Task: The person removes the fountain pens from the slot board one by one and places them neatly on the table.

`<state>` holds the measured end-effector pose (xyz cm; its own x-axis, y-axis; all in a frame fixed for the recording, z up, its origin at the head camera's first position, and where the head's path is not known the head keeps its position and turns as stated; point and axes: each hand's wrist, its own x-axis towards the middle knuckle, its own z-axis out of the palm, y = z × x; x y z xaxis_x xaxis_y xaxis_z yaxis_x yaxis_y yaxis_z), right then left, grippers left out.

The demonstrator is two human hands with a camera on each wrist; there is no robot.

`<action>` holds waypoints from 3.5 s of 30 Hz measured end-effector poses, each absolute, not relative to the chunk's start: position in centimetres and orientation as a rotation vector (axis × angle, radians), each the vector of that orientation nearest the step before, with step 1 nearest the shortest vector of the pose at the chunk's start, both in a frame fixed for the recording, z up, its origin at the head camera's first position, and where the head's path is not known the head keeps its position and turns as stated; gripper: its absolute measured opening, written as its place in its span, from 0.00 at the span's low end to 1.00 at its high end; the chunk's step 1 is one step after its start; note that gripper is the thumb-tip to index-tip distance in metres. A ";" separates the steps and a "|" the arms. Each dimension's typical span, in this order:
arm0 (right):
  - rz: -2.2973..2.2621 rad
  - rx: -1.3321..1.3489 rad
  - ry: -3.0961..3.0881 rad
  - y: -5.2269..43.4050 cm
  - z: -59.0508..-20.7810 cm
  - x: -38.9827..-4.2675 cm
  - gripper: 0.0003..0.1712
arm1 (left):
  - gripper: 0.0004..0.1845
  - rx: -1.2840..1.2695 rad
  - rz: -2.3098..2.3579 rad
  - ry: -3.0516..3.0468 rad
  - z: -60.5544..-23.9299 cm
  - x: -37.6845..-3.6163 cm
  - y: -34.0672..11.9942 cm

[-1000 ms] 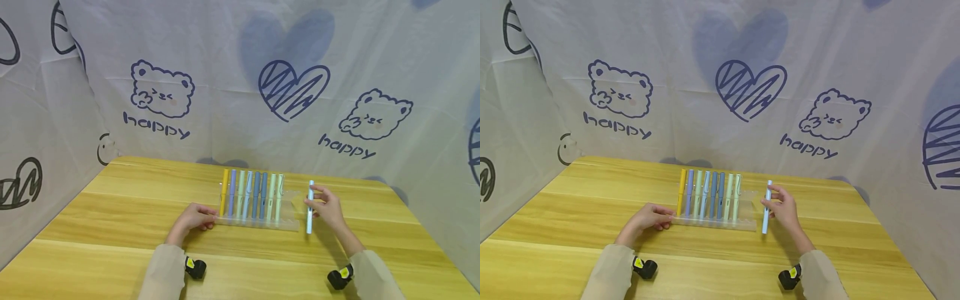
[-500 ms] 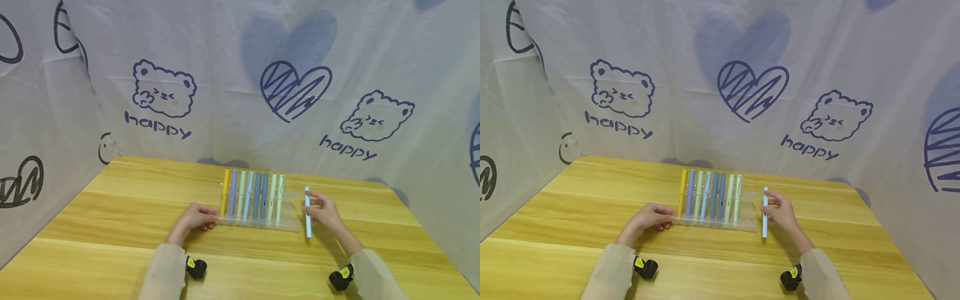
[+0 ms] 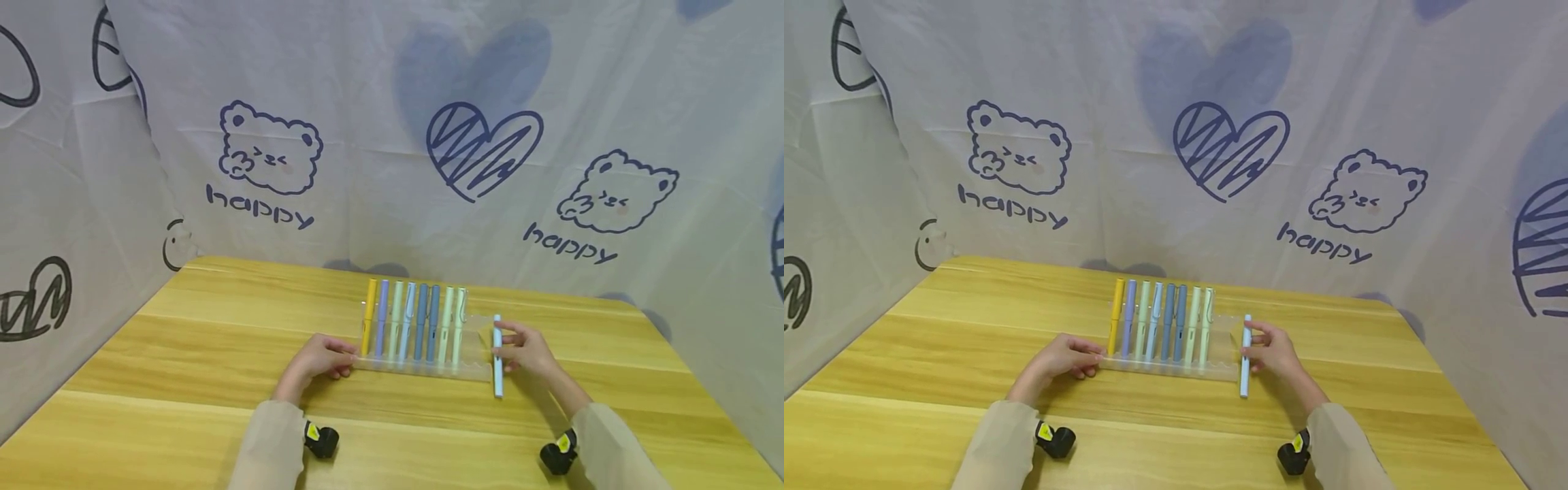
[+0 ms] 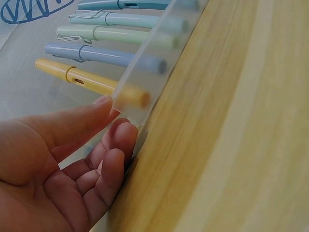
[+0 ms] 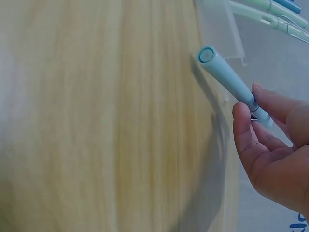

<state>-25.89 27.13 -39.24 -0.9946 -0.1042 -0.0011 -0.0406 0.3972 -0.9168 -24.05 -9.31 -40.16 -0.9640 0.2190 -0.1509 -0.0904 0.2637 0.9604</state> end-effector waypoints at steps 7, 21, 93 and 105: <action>-1.697 -0.112 2.544 27.3 -39.9 -26.4 0.31 | 0.11 0.127 1.768 2.280 -40.3 -24.1 -9.3; -1.691 -0.040 2.522 27.0 -40.0 -26.7 0.31 | 0.11 0.122 1.759 2.283 -40.3 -24.2 -9.3; -1.603 0.090 2.638 26.4 -39.9 -26.6 0.24 | 0.11 0.129 1.739 2.291 -40.4 -24.2 -9.4; -1.745 0.097 2.579 26.8 -39.3 -26.0 0.21 | 0.11 0.132 1.735 2.291 -40.5 -24.3 -9.5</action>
